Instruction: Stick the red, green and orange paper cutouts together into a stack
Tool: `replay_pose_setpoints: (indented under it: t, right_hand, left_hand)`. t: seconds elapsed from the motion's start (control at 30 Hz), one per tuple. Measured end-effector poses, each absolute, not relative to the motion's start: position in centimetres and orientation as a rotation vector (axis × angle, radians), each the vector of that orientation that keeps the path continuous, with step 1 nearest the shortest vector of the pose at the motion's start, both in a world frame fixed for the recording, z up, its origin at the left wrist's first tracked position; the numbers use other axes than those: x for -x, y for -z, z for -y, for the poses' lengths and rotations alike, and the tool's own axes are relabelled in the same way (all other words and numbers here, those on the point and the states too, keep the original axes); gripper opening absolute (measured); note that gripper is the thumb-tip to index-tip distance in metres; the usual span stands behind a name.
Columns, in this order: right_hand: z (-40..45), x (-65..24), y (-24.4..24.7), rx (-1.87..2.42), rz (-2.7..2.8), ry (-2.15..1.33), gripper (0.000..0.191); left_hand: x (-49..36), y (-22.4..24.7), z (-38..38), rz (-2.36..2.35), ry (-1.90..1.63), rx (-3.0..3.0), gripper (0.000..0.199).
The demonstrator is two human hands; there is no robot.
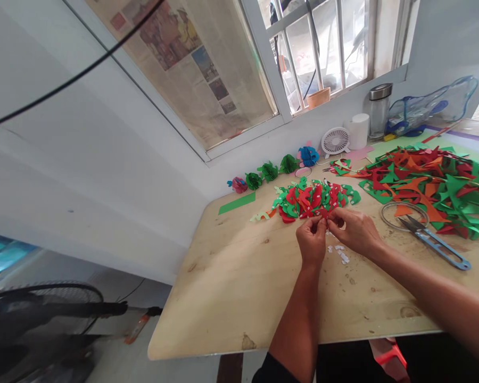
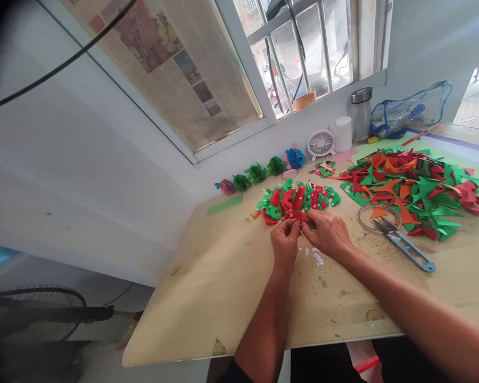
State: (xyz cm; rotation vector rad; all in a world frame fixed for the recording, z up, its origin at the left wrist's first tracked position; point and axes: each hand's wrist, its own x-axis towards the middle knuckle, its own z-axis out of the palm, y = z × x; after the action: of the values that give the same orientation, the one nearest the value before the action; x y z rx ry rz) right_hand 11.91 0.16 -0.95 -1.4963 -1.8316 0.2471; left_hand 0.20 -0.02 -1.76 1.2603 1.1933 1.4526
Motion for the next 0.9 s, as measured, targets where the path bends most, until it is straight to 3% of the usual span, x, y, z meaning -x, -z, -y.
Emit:
replay_pose_setpoints:
  t: [0.53, 0.9]
  right_hand:
    - [-0.23, -11.87, 1.12, 1.496, 1.814, -0.238, 0.013]
    - [-0.6, -12.32, 0.49, 1.505, 1.69, -0.533, 0.013]
  left_hand:
    - [-0.27, 1.69, 0.18, -1.214, -1.425, -1.308, 0.016]
    - [-0.24, 1.9, -0.61, -1.175, -1.385, -0.909, 0.021]
